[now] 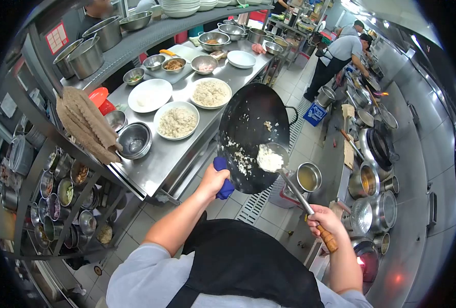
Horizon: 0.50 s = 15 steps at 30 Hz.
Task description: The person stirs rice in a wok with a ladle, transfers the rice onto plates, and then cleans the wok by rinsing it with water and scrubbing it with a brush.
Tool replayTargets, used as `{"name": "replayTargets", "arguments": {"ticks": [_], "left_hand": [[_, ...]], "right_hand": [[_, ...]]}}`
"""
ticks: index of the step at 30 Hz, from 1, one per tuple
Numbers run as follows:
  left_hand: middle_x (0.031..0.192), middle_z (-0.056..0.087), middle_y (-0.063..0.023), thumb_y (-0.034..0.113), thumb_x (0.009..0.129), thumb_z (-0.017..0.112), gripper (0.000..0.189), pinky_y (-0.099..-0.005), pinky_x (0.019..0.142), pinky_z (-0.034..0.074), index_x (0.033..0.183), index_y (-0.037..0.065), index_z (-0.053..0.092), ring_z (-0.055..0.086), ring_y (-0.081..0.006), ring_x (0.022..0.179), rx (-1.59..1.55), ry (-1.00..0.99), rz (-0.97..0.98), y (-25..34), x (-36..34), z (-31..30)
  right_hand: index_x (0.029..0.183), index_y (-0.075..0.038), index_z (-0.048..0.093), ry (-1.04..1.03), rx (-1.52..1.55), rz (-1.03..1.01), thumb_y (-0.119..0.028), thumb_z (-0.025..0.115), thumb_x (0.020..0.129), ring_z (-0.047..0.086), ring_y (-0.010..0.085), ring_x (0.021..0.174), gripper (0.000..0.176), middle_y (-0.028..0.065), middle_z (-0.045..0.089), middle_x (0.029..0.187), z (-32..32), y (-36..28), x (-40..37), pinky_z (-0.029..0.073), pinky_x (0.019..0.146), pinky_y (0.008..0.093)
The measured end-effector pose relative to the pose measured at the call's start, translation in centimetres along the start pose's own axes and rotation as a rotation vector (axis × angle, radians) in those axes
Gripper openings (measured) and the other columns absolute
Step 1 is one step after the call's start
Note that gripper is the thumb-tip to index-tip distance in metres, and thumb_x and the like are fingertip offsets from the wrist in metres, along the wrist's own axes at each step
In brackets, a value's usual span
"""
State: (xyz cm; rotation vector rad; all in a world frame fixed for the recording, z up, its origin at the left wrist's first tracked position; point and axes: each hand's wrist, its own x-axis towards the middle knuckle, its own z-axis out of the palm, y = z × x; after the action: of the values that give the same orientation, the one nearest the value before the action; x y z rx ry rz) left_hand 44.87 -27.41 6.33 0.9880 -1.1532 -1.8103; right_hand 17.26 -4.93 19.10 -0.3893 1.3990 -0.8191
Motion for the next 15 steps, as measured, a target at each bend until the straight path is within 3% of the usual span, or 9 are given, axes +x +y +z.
{"name": "replayTargets", "arguments": {"ticks": [2, 4, 6, 8, 9, 10, 12, 13, 15], "left_hand": [[0.071, 0.053, -0.0014, -0.001, 0.067, 0.053, 0.02, -0.0257, 0.053, 0.042, 0.086, 0.004, 0.054, 0.051, -0.0116, 0.06, 0.008, 0.037, 0.011, 0.9, -0.4, 0.7], [0.07, 0.052, -0.001, -0.001, 0.067, 0.054, 0.019, -0.0263, 0.054, 0.042, 0.085, 0.003, 0.054, 0.051, -0.0116, 0.059, 0.016, 0.045, 0.082, 1.0, -0.4, 1.3], [0.07, 0.055, -0.0026, 0.003, 0.066, 0.056, 0.019, -0.0278, 0.055, 0.044, 0.085, 0.001, 0.055, 0.053, -0.0132, 0.06, 0.1, 0.084, 0.088, -0.7, 0.8, 1.6], [0.07, 0.057, -0.0042, 0.007, 0.066, 0.058, 0.021, -0.0293, 0.057, 0.045, 0.085, -0.001, 0.056, 0.055, -0.0148, 0.061, 0.18, 0.143, 0.11, -1.9, 2.1, 1.3], [0.069, 0.057, -0.0051, 0.008, 0.065, 0.059, 0.022, -0.0303, 0.058, 0.046, 0.084, -0.001, 0.056, 0.056, -0.016, 0.061, 0.19, 0.162, 0.13, -2.4, 2.5, 1.0], [0.069, 0.058, -0.0059, 0.01, 0.065, 0.06, 0.023, -0.0314, 0.058, 0.046, 0.084, -0.002, 0.056, 0.057, -0.0172, 0.062, 0.198, 0.181, 0.145, -2.1, 2.4, 0.8], [0.068, 0.058, -0.0055, 0.008, 0.066, 0.058, 0.019, -0.0301, 0.056, 0.045, 0.083, -0.001, 0.057, 0.056, -0.0161, 0.06, 0.194, 0.187, 0.125, -1.7, 1.9, -0.1], [0.068, 0.058, -0.005, 0.006, 0.066, 0.057, 0.018, -0.0292, 0.054, 0.045, 0.083, 0.0, 0.057, 0.056, -0.0151, 0.059, 0.078, 0.133, 0.056, -1.7, 1.3, -0.7], [0.069, 0.057, -0.0034, 0.003, 0.068, 0.055, 0.016, -0.0268, 0.051, 0.043, 0.084, 0.002, 0.057, 0.054, -0.0121, 0.057, -0.114, 0.063, -0.048, -1.9, 0.2, -1.9]], "right_hand": [[0.118, -0.002, 0.049, 0.029, -0.161, 0.003, -0.002, 0.047, 0.081, 0.047, 0.0133, 0.038, 0.037, 0.0037, 0.05, 0.063, -0.5, -0.8, 0.7, 0.04, 0.035, 0.0272], [0.107, -0.001, 0.051, 0.156, -0.696, 0.037, -0.002, 0.05, 0.081, 0.045, 0.0128, 0.038, 0.026, 0.0023, 0.046, 0.059, 1.6, -2.0, 1.2, 0.041, 0.037, 0.0263], [0.098, -0.002, 0.05, 0.129, -0.727, 0.019, -0.002, 0.051, 0.08, 0.046, 0.0126, 0.038, 0.018, 0.0022, 0.046, 0.059, 4.7, -2.6, 1.1, 0.042, 0.037, 0.0258], [0.097, -0.002, 0.049, -0.051, -0.456, -0.01, -0.002, 0.05, 0.081, 0.044, 0.0119, 0.037, 0.016, 0.0027, 0.046, 0.06, 6.5, -3.0, 1.7, 0.041, 0.036, 0.0252], [0.105, 0.0, 0.049, -0.112, -0.249, -0.007, -0.003, 0.049, 0.082, 0.043, 0.0115, 0.036, 0.023, 0.0029, 0.046, 0.06, 7.2, -3.1, 1.6, 0.039, 0.035, 0.0249], [0.105, 0.0, 0.049, -0.122, -0.263, -0.004, -0.003, 0.049, 0.082, 0.043, 0.0115, 0.036, 0.023, 0.0029, 0.046, 0.06, 8.0, -3.7, 1.2, 0.039, 0.035, 0.0249], [0.117, 0.001, 0.046, -0.287, 0.191, -0.015, -0.002, 0.047, 0.084, 0.043, 0.0115, 0.036, 0.033, 0.003, 0.046, 0.06, 9.5, -4.9, 0.0, 0.038, 0.034, 0.0245], [0.126, 0.002, 0.041, -0.275, 0.169, -0.052, -0.001, 0.045, 0.084, 0.044, 0.0123, 0.035, 0.042, 0.0029, 0.045, 0.059, 10.1, -5.3, -0.2, 0.037, 0.034, 0.0239], [0.129, 0.0, 0.04, -0.292, 0.034, -0.121, -0.001, 0.045, 0.084, 0.044, 0.0122, 0.036, 0.045, 0.0029, 0.046, 0.059, 11.0, -6.8, -0.4, 0.038, 0.034, 0.0237]]}}
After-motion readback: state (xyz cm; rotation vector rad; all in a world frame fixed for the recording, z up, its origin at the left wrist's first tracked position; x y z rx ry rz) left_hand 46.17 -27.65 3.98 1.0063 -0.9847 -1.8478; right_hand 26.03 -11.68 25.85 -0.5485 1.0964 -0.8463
